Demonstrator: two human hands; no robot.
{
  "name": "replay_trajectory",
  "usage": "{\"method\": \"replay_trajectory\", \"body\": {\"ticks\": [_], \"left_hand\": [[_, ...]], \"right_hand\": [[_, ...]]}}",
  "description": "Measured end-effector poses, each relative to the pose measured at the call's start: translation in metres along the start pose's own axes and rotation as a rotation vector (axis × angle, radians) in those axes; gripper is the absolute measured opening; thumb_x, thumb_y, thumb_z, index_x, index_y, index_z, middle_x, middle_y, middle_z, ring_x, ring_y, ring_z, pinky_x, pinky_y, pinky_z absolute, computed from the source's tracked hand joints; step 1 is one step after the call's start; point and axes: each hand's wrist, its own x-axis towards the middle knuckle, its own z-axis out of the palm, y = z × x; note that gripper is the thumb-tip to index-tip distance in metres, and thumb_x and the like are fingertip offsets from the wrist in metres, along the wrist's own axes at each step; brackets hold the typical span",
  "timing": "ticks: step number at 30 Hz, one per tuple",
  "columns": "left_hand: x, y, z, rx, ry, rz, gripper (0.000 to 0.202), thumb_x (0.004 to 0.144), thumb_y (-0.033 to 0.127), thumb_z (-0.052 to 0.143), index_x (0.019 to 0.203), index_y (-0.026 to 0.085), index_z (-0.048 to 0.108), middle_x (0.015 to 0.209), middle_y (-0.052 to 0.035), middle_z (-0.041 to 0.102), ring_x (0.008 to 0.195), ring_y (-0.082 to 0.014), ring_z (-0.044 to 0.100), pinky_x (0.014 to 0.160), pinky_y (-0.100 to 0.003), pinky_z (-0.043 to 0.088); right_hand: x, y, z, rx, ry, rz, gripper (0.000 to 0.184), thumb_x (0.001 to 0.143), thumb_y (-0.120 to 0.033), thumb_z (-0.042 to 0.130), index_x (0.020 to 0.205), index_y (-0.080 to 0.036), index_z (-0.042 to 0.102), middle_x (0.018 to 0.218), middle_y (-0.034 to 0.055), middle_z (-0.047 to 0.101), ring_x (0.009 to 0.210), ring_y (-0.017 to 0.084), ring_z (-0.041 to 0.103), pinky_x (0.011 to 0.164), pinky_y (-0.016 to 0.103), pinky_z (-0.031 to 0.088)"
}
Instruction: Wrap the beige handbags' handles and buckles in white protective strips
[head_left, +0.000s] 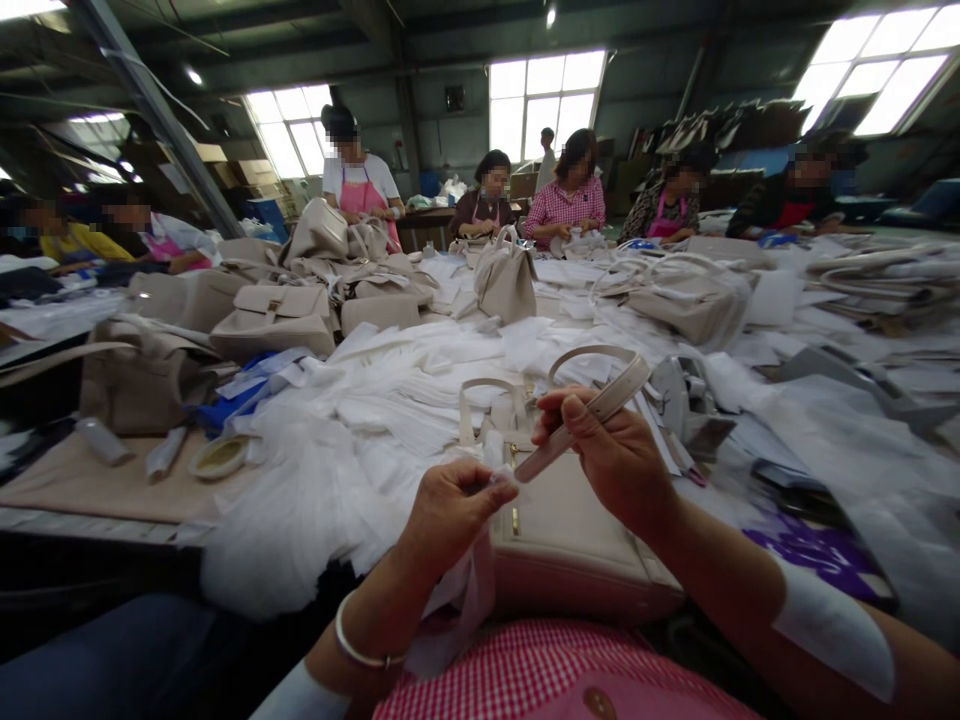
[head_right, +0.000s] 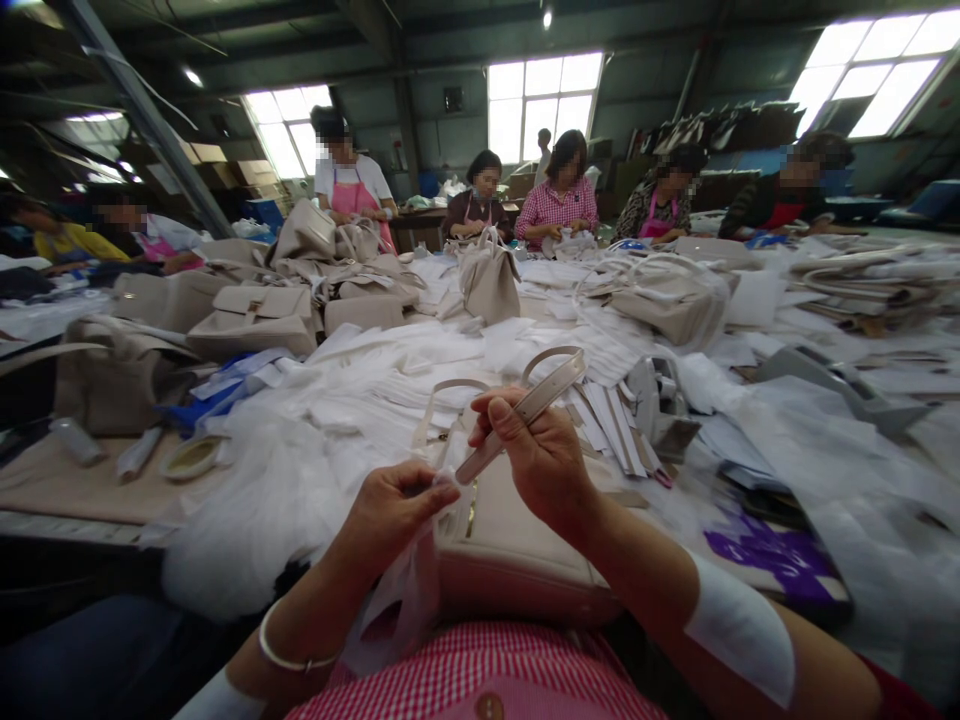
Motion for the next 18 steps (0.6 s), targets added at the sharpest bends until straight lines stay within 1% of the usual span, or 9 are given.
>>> {"method": "replay_trajectory", "body": {"ticks": [3,7,11,14,16,18], "left_hand": [[-0.002,0.003,0.001,0.004,-0.015,-0.001,0.024,0.069,0.039,0.08,0.074,0.016,0.078,0.068,-0.0027,0.07,0.064,-0.0148,0.057,0.062,-0.025,0.043],[-0.003,0.005,0.002,-0.008,-0.046,-0.015,0.024,0.069,0.037,0.08,0.08,0.016,0.08,0.073,-0.004,0.073,0.068,-0.0161,0.059,0.064,-0.026,0.044],[-0.004,0.007,0.001,-0.015,-0.092,-0.039,0.024,0.071,0.037,0.079,0.082,0.016,0.081,0.075,-0.0047,0.073,0.069,-0.0164,0.059,0.065,-0.026,0.043],[-0.005,0.007,0.001,-0.034,-0.139,-0.029,0.022,0.072,0.035,0.078,0.082,0.016,0.08,0.072,-0.0034,0.071,0.067,-0.0148,0.056,0.064,-0.026,0.041],[-0.004,0.005,0.001,-0.044,-0.165,-0.021,0.022,0.074,0.036,0.076,0.08,0.015,0.079,0.066,-0.0016,0.066,0.063,-0.0124,0.051,0.06,-0.024,0.037],[-0.004,0.003,0.002,-0.05,-0.186,-0.019,0.025,0.077,0.038,0.074,0.077,0.014,0.077,0.061,0.0003,0.059,0.058,-0.0102,0.045,0.055,-0.023,0.033]], "right_hand": [[0.0,0.002,0.001,0.011,0.009,0.011,0.03,0.089,-0.049,0.065,0.092,-0.019,0.069,0.076,0.0032,0.064,0.068,0.017,0.064,0.061,0.031,0.055],[-0.003,0.004,0.002,0.052,-0.001,0.048,0.029,0.091,-0.047,0.064,0.093,-0.019,0.069,0.077,0.0027,0.063,0.068,0.016,0.064,0.061,0.03,0.055],[-0.006,0.006,0.002,0.007,-0.003,0.01,0.028,0.092,-0.046,0.063,0.094,-0.019,0.069,0.077,0.003,0.064,0.07,0.017,0.064,0.065,0.031,0.054],[-0.01,0.016,0.002,-0.031,-0.031,0.015,0.03,0.093,-0.047,0.06,0.095,-0.019,0.07,0.076,0.0029,0.064,0.07,0.017,0.063,0.066,0.031,0.053],[-0.015,0.025,0.004,-0.057,-0.068,0.049,0.032,0.095,-0.048,0.057,0.097,-0.019,0.072,0.081,0.0042,0.066,0.074,0.017,0.064,0.068,0.031,0.053],[-0.021,0.036,0.004,-0.107,-0.123,0.069,0.036,0.096,-0.05,0.054,0.101,-0.021,0.074,0.098,0.0069,0.069,0.089,0.019,0.065,0.079,0.033,0.052]]}}
